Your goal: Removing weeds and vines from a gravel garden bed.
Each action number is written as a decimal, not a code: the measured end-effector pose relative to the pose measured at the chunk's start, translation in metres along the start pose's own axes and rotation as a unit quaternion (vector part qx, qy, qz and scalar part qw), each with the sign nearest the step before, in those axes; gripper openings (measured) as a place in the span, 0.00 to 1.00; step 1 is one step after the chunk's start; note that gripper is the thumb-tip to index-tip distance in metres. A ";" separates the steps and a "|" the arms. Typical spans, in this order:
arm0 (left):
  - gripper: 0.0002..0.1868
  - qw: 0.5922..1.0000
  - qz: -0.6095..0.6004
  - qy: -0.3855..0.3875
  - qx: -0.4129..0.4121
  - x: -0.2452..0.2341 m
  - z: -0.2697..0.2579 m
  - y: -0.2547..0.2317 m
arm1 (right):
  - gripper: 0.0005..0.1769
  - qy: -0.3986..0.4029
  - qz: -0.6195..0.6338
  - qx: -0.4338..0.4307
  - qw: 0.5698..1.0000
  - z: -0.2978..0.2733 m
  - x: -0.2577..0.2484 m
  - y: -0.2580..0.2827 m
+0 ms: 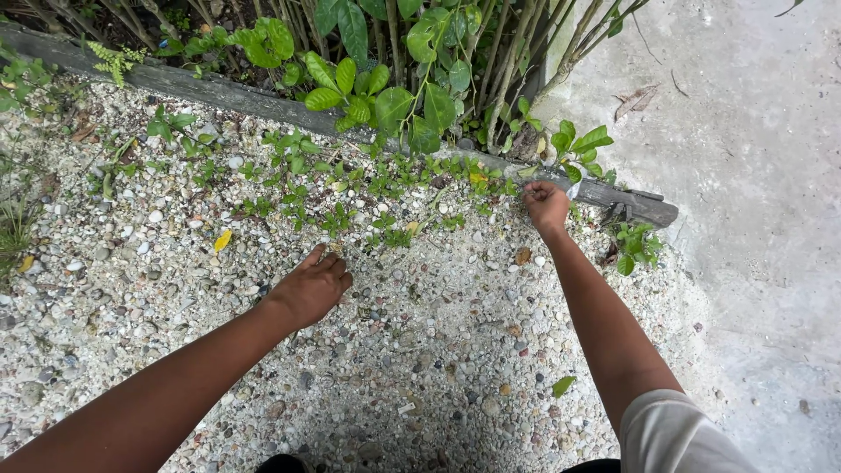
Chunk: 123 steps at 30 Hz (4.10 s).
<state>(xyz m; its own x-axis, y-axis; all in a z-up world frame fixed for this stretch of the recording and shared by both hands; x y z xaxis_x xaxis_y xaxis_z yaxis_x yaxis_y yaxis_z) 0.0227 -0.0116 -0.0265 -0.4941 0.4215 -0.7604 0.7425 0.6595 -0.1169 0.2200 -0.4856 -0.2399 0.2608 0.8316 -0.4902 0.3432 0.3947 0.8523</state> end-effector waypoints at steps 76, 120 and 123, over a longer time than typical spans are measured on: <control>0.28 0.999 0.029 -0.001 0.013 0.008 -0.006 -0.004 | 0.04 0.195 0.092 0.179 0.960 -0.025 -0.023 0.039; 0.28 0.999 0.040 0.007 0.014 0.008 -0.013 -0.012 | 0.11 0.304 0.125 0.230 0.916 -0.069 -0.074 0.088; 0.28 0.998 0.055 0.003 0.017 0.010 -0.012 -0.011 | 0.10 0.323 0.119 0.227 0.911 -0.068 -0.082 0.088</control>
<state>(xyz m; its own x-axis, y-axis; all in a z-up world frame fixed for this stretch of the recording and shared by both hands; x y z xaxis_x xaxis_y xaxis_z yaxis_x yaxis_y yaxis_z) 0.0040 -0.0074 -0.0254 -0.4104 0.4941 -0.7664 0.8074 0.5876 -0.0536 0.1675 -0.4927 -0.1124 -0.1587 0.9868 0.0330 0.7223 0.0933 0.6853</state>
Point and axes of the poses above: each hand's wrist, its own z-axis towards the middle knuckle, its own x-axis out of the palm, y = z × x, the point moved 4 cm from there along z, towards the middle knuckle, and after that the axes turned 10 degrees about x, right-handed, at the moved point
